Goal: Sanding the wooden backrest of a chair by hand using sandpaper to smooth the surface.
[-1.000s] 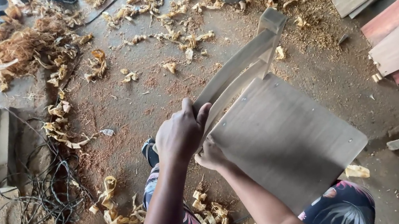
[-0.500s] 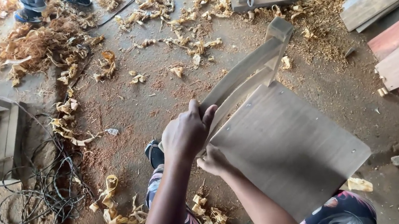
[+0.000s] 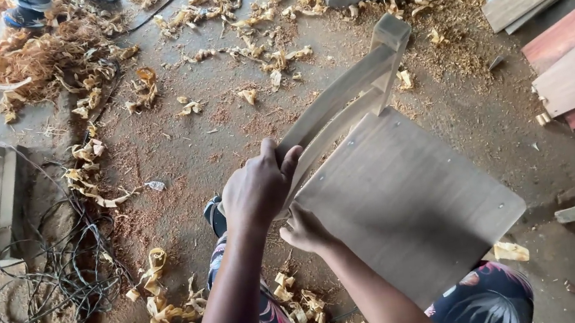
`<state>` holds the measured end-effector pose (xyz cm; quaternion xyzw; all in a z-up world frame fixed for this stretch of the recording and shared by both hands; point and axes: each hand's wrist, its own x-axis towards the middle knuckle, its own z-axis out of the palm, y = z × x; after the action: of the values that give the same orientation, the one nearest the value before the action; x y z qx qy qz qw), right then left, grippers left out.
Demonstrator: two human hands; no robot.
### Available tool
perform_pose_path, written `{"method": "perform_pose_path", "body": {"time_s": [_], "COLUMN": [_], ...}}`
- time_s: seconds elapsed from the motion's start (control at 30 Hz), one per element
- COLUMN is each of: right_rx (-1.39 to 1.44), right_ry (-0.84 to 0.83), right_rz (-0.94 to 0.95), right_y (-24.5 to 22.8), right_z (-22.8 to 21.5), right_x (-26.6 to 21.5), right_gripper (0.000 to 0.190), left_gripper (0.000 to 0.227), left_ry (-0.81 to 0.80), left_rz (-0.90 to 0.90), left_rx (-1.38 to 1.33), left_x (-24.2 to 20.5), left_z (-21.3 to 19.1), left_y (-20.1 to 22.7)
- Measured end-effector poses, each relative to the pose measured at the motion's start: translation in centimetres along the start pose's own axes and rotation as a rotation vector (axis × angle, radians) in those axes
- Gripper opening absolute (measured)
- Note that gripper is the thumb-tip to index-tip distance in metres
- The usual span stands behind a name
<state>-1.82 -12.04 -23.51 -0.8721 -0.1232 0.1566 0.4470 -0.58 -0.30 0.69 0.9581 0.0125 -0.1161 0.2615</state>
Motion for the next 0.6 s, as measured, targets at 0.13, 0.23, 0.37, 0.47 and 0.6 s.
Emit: {"method": "perform_pose_path", "body": {"time_s": [0.13,0.23,0.37,0.47,0.6], "right_rx": [0.095,0.072,0.174,0.411,0.061], "right_ry": [0.024,0.056,0.020,0.082,0.163], "right_rz": [-0.016,0.042,0.136,0.011,-0.066], "right_y": [-1.9,-1.6,-1.2,-1.6,3.4], "right_z": [-1.2,-0.7,-0.2,-0.3,2.8], "right_x": [-2.6,-0.8,-0.8,-1.6,-0.1], "right_gripper": [0.072,0.061,0.057,0.075,0.061], "left_gripper": [0.057,0.057,0.055,0.054,0.056], "left_ry": [-0.009,-0.017,-0.027,-0.023,-0.018], "left_rz": [-0.023,-0.022,-0.028,-0.019,-0.031], "left_rx": [0.004,0.012,0.023,0.019,0.016], "left_x": [0.0,-0.2,0.0,-0.2,0.2], "left_z": [0.0,-0.3,-0.1,-1.0,-0.1], "left_y": [-0.1,0.4,0.3,0.8,0.4]}}
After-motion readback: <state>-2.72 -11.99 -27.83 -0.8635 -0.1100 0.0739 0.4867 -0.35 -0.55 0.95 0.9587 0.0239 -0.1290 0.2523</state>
